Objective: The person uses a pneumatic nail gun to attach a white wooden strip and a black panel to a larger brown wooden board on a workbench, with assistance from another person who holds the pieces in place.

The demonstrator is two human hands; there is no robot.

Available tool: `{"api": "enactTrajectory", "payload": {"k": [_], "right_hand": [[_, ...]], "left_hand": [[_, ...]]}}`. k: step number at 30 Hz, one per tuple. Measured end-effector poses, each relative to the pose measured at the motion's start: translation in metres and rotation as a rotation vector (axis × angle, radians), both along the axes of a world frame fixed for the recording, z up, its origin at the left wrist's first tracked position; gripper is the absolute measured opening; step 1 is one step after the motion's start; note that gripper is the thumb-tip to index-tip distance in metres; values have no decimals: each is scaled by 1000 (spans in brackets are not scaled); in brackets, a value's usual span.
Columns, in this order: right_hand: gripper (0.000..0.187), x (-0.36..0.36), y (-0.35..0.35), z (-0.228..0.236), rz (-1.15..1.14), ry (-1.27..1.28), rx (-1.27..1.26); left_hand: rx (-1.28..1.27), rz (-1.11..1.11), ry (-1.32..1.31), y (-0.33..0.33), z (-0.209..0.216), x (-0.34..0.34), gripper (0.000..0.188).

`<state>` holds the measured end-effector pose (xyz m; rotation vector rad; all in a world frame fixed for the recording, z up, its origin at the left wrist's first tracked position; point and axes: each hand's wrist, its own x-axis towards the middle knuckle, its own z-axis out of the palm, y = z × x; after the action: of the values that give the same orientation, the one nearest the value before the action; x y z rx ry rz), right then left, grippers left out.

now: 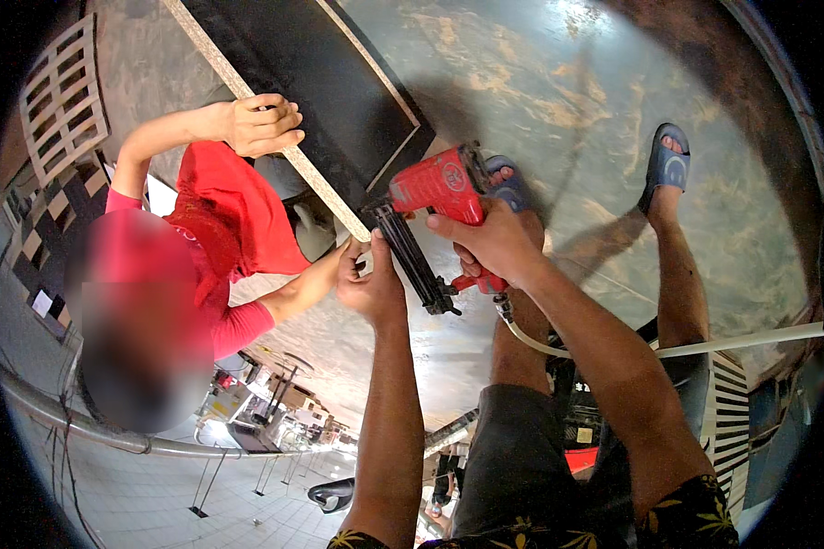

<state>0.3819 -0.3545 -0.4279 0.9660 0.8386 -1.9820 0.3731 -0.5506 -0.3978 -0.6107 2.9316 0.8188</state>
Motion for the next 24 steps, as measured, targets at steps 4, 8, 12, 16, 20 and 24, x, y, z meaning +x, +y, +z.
{"api": "enactTrajectory", "payload": {"k": [4, 8, 12, 16, 20, 24], "right_hand": [[33, 2, -1, -1, -11, 6, -10], [34, 2, 0, -1, 30, 52, 1], [34, -2, 3, 2, 45, 57, 3], [32, -2, 4, 3, 7, 45, -4], [31, -1, 0, 0, -16, 34, -12], [32, -3, -2, 2, -79, -4, -36]], "left_hand": [[48, 12, 34, 0, -2, 1, 32], [39, 3, 17, -7, -2, 1, 34], [108, 1, 20, -7, -1, 0, 35], [195, 83, -44, 0, 2, -1, 25], [132, 39, -46, -6, 2, 0, 30], [169, 1, 14, -11, -1, 0, 36]]}}
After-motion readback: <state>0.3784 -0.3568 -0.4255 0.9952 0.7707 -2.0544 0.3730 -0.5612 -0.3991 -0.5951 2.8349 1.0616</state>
